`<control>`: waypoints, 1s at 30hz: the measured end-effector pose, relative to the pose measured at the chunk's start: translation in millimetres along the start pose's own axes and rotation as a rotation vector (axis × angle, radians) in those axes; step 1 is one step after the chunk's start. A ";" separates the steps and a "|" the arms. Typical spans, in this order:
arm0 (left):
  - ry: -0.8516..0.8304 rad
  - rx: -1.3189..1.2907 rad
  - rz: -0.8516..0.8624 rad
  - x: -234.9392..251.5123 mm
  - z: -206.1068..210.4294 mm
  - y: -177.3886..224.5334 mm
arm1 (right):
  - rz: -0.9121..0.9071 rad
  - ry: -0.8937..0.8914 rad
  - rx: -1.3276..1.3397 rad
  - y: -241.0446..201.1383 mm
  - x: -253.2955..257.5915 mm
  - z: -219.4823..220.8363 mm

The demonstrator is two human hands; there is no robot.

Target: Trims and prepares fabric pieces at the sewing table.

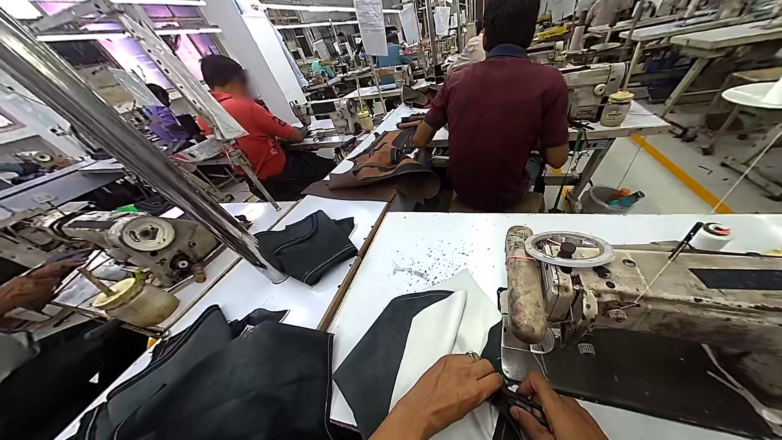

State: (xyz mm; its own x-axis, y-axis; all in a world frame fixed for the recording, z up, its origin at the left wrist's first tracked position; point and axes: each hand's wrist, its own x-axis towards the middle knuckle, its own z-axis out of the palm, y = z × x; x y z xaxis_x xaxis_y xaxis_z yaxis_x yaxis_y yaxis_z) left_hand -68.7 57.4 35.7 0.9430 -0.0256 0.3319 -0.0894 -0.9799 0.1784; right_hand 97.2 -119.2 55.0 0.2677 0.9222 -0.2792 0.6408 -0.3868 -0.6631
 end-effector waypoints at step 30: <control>-0.130 -0.346 -0.228 -9.8 -17.4 12.7 | -0.058 0.395 0.085 55.2 -27.4 -31.7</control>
State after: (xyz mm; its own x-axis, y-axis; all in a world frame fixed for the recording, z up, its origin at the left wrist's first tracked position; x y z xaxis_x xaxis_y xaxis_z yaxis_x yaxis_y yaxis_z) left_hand -84.6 48.7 50.8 0.9816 0.1377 0.1321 0.0450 -0.8398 0.5410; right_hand 148.1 -165.7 48.1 0.4995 0.8655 0.0378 0.6056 -0.3177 -0.7296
